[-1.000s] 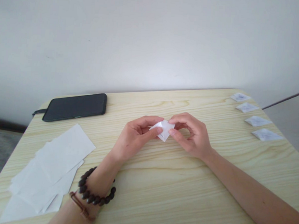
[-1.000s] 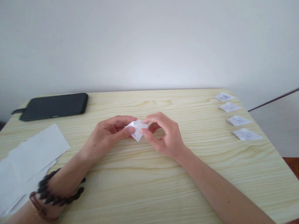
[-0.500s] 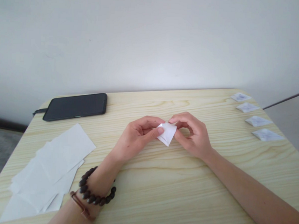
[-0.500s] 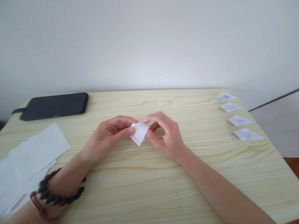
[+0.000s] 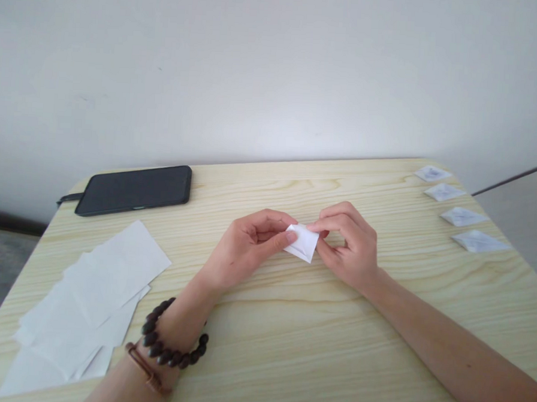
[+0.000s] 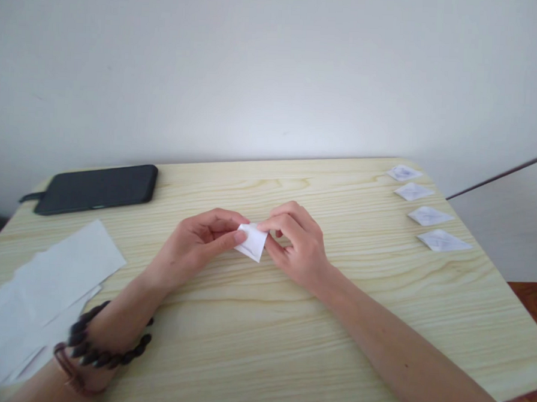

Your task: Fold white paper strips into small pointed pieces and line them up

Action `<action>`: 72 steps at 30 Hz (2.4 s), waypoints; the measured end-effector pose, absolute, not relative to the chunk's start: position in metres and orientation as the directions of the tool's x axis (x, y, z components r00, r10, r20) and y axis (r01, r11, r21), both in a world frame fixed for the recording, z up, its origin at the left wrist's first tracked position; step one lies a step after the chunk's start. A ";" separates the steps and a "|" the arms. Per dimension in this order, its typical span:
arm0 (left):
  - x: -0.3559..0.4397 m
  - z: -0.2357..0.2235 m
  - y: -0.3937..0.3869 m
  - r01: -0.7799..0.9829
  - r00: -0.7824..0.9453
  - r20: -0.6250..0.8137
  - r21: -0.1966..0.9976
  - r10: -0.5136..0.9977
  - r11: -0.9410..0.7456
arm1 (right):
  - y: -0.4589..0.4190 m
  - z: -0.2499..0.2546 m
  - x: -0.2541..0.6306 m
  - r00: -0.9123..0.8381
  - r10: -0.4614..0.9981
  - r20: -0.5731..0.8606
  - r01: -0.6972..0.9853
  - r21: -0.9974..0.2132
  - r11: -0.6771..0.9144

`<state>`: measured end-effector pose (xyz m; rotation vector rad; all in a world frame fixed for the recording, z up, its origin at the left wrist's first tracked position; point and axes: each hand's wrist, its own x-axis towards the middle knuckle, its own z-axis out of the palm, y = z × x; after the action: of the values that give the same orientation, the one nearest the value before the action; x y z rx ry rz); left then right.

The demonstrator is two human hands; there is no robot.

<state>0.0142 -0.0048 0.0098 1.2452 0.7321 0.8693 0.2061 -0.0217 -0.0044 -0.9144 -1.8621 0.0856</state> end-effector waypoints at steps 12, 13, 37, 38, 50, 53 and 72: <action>0.014 0.010 -0.004 -0.230 0.511 -0.034 0.957 0.859 0.175 | -0.023 -0.002 0.209 -0.223 0.664 0.714 0.447 -0.530 0.720; 0.013 0.010 -0.004 -0.222 0.504 -0.040 0.959 0.863 0.174 | -0.023 -0.001 0.210 -0.221 0.682 0.697 0.426 -0.560 0.711; 0.015 0.011 -0.004 -0.170 0.365 -0.070 0.975 0.928 0.141 | -0.021 -0.002 0.207 -0.209 0.801 0.561 0.430 -0.683 0.591; 0.015 0.010 -0.004 -0.169 0.366 -0.070 0.976 0.928 0.140 | -0.020 -0.001 0.207 -0.211 0.798 0.565 0.432 -0.678 0.595; 0.016 0.009 -0.003 -0.189 0.375 -0.032 0.976 0.926 0.110 | -0.020 0.000 0.208 -0.226 0.778 0.586 0.428 -0.658 0.620; 0.016 0.009 -0.004 -0.181 0.372 -0.038 0.977 0.927 0.112 | -0.020 0.000 0.208 -0.224 0.779 0.586 0.411 -0.667 0.621; 0.015 0.010 -0.003 -0.194 0.333 0.035 0.980 0.942 0.032 | -0.021 -0.001 0.211 -0.255 0.742 0.620 0.416 -0.622 0.663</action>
<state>0.0155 -0.0027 0.0102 1.2078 0.8155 1.0444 0.2111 -0.0211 -0.0015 -0.9118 -1.8866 0.4115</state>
